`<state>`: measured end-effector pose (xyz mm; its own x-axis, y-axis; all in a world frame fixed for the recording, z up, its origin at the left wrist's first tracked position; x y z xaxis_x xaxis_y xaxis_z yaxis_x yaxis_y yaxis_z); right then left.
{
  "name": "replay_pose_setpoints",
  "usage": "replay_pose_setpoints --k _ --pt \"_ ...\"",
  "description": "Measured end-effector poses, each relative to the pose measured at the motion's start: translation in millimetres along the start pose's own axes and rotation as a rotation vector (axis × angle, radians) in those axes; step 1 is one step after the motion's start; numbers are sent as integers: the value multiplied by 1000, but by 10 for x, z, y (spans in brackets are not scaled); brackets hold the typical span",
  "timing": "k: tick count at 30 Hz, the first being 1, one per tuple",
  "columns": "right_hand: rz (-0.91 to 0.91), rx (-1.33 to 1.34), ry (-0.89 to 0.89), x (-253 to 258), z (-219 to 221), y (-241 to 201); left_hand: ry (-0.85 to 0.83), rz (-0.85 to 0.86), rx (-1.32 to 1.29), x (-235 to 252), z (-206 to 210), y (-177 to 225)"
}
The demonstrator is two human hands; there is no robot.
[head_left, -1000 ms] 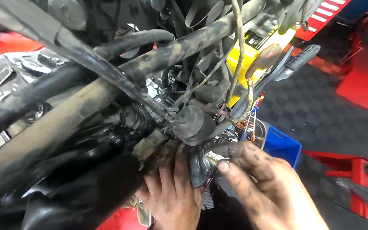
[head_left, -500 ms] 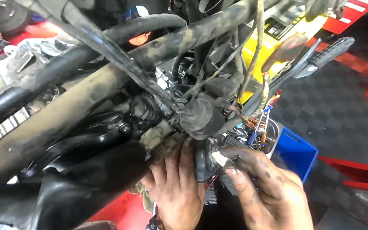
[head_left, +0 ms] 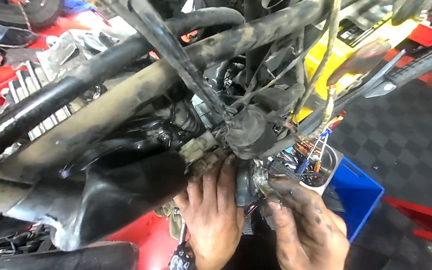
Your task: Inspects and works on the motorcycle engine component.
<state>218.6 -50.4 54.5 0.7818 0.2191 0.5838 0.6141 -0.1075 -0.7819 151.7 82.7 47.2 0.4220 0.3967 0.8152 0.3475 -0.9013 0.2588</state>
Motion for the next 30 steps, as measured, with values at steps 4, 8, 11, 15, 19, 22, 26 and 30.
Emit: replay_pose_setpoints --k 4,8,11,15,19,22,26,30 --pt "1 25 10 -9 17 21 -16 3 -3 14 -10 1" --pt "-17 78 22 -26 29 83 -22 5 -5 17 -11 -6" --pt "-54 83 35 -42 51 124 -31 11 -9 26 -24 -17" --pt "-123 98 38 -49 57 198 -66 26 -16 50 -43 -29" --pt "-233 92 38 0 42 262 -116 44 0 65 -58 -41" --pt "-351 85 56 47 40 315 -146 64 6 71 -70 -52" --pt "-456 124 28 112 29 390 -158 78 -1 73 -77 -67" --pt "-523 178 -3 183 25 473 -151 82 -6 64 -75 -74"
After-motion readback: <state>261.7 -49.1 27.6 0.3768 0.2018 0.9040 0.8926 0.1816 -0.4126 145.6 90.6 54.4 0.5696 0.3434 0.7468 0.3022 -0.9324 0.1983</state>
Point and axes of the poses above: each hand's wrist, its own x-axis towards the middle knuckle, its own z-axis out of the palm, y = z × x, the point moved 3 cm from there along x, towards the middle knuckle, and after that the axes turned 14 degrees about y, right-handed, at the moved point
